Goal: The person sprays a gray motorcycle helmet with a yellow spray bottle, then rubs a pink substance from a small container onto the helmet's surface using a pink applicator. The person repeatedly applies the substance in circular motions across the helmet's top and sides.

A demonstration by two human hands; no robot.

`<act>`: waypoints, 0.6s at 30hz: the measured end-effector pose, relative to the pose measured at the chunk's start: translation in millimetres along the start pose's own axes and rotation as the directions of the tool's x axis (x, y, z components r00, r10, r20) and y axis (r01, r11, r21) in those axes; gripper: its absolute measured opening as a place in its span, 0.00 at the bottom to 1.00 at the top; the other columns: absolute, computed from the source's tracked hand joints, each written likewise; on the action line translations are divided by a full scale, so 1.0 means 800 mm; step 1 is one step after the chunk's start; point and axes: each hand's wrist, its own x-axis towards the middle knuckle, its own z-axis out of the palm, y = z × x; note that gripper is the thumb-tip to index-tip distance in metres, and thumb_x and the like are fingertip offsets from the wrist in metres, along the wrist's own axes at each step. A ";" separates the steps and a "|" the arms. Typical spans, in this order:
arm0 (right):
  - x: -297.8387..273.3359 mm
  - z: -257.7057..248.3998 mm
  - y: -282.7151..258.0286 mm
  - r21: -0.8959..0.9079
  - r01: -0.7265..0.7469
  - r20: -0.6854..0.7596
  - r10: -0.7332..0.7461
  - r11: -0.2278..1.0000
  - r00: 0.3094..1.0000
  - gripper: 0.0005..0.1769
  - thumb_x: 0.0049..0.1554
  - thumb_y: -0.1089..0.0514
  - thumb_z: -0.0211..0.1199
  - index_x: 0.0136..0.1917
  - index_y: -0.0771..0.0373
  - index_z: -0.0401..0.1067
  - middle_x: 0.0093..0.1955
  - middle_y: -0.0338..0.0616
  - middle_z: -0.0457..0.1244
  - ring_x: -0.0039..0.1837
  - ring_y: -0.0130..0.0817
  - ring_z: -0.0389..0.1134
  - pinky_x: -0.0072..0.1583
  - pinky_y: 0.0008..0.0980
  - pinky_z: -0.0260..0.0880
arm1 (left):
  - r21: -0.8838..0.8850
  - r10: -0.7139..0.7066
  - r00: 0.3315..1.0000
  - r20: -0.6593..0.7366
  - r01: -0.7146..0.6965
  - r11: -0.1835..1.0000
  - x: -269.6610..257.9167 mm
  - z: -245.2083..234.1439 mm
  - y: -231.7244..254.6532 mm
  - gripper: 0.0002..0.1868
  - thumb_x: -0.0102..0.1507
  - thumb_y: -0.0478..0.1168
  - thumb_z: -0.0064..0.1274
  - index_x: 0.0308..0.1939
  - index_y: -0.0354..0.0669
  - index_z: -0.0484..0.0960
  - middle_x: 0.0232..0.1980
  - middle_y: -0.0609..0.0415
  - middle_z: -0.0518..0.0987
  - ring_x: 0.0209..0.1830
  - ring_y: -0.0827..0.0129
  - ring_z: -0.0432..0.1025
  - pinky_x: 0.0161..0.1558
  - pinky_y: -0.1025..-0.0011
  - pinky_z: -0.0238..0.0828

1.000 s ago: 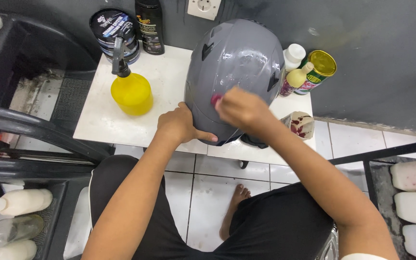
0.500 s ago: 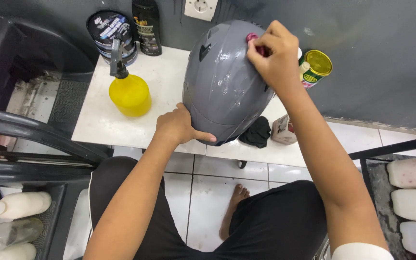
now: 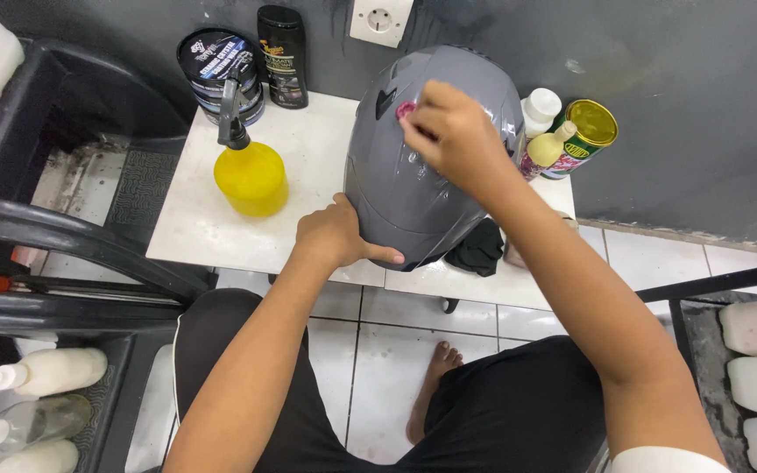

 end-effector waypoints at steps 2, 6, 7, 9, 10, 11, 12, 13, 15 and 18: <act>0.002 -0.002 0.028 -0.051 -0.014 -0.074 0.010 0.999 0.997 0.14 0.64 0.71 0.65 0.37 0.75 0.70 0.39 0.48 0.54 0.39 0.41 0.56 0.43 0.39 0.57 | -0.006 -0.001 1.000 0.004 0.001 1.000 0.000 0.002 -0.001 0.67 0.40 0.81 0.59 0.66 0.36 0.58 0.55 0.52 0.78 0.53 0.54 0.75 0.47 0.61 0.70; 0.002 -0.017 0.072 -0.142 -0.139 -0.249 0.101 0.980 0.963 0.06 0.61 0.70 0.70 0.40 0.69 0.81 0.38 0.44 0.56 0.39 0.35 0.58 0.41 0.33 0.57 | 0.004 0.012 1.000 -0.009 -0.012 1.000 0.002 0.001 0.000 0.70 0.40 0.81 0.59 0.68 0.33 0.56 0.57 0.51 0.77 0.53 0.55 0.75 0.47 0.61 0.71; 0.000 -0.014 0.053 -0.141 -0.136 -0.250 0.098 0.981 0.963 0.06 0.61 0.70 0.70 0.40 0.69 0.81 0.38 0.44 0.56 0.39 0.35 0.58 0.41 0.33 0.57 | 0.002 0.010 1.000 -0.012 -0.010 1.000 0.002 0.001 0.000 0.70 0.40 0.81 0.59 0.68 0.33 0.56 0.57 0.51 0.77 0.53 0.55 0.75 0.47 0.61 0.71; -0.007 -0.009 0.017 -0.044 -0.065 -0.107 0.060 0.997 0.992 0.12 0.62 0.71 0.66 0.37 0.74 0.69 0.41 0.49 0.56 0.40 0.41 0.58 0.45 0.40 0.60 | 0.003 0.006 1.000 -0.008 -0.006 1.000 0.004 0.001 0.000 0.69 0.39 0.82 0.59 0.67 0.35 0.57 0.58 0.52 0.77 0.55 0.54 0.74 0.49 0.61 0.70; -0.008 -0.008 0.011 -0.046 -0.064 -0.106 0.058 0.997 0.993 0.12 0.62 0.71 0.66 0.37 0.74 0.69 0.41 0.49 0.56 0.40 0.41 0.58 0.45 0.40 0.60 | 0.002 0.007 1.000 -0.009 -0.007 1.000 0.001 -0.001 -0.002 0.69 0.39 0.82 0.59 0.67 0.35 0.57 0.58 0.52 0.77 0.55 0.54 0.74 0.49 0.61 0.70; -0.012 -0.005 0.003 -0.069 -0.102 -0.136 0.092 0.992 0.987 0.10 0.61 0.69 0.68 0.37 0.69 0.73 0.40 0.47 0.60 0.40 0.42 0.63 0.45 0.36 0.64 | -0.036 0.095 0.991 -0.091 -0.098 0.994 -0.002 -0.001 -0.005 0.66 0.41 0.77 0.63 0.64 0.26 0.62 0.51 0.39 0.79 0.49 0.48 0.77 0.43 0.57 0.75; -0.016 -0.002 -0.004 -0.090 -0.141 -0.165 0.124 0.986 0.978 0.09 0.59 0.68 0.70 0.36 0.64 0.78 0.38 0.44 0.64 0.40 0.42 0.68 0.45 0.33 0.67 | -0.066 0.178 0.968 -0.176 -0.192 0.979 -0.005 -0.001 -0.008 0.62 0.44 0.71 0.67 0.60 0.18 0.66 0.44 0.27 0.81 0.43 0.41 0.79 0.36 0.53 0.79; -0.017 -0.009 0.003 -0.088 -0.147 -0.166 0.131 0.985 0.977 0.09 0.59 0.68 0.70 0.36 0.64 0.78 0.38 0.44 0.64 0.40 0.42 0.68 0.45 0.33 0.67 | -0.063 0.178 0.969 -0.170 -0.191 0.980 -0.001 0.002 -0.005 0.62 0.44 0.71 0.67 0.60 0.18 0.66 0.44 0.27 0.81 0.43 0.41 0.79 0.36 0.53 0.79; -0.017 -0.023 0.019 -0.010 -0.176 -0.280 0.166 0.984 0.946 0.07 0.64 0.68 0.70 0.42 0.70 0.78 0.39 0.46 0.58 0.41 0.36 0.58 0.44 0.35 0.57 | 0.014 0.013 1.000 -0.019 -0.013 1.000 0.008 0.004 0.002 0.69 0.39 0.82 0.59 0.66 0.33 0.57 0.55 0.51 0.78 0.53 0.55 0.75 0.47 0.61 0.70; -0.013 -0.025 0.023 -0.027 -0.201 -0.407 0.173 0.979 0.897 0.07 0.60 0.74 0.69 0.40 0.71 0.78 0.38 0.46 0.58 0.41 0.35 0.59 0.43 0.32 0.59 | 0.008 -0.010 1.000 0.014 0.010 1.000 0.002 -0.001 0.005 0.70 0.39 0.81 0.59 0.68 0.35 0.55 0.59 0.51 0.76 0.55 0.54 0.74 0.49 0.61 0.70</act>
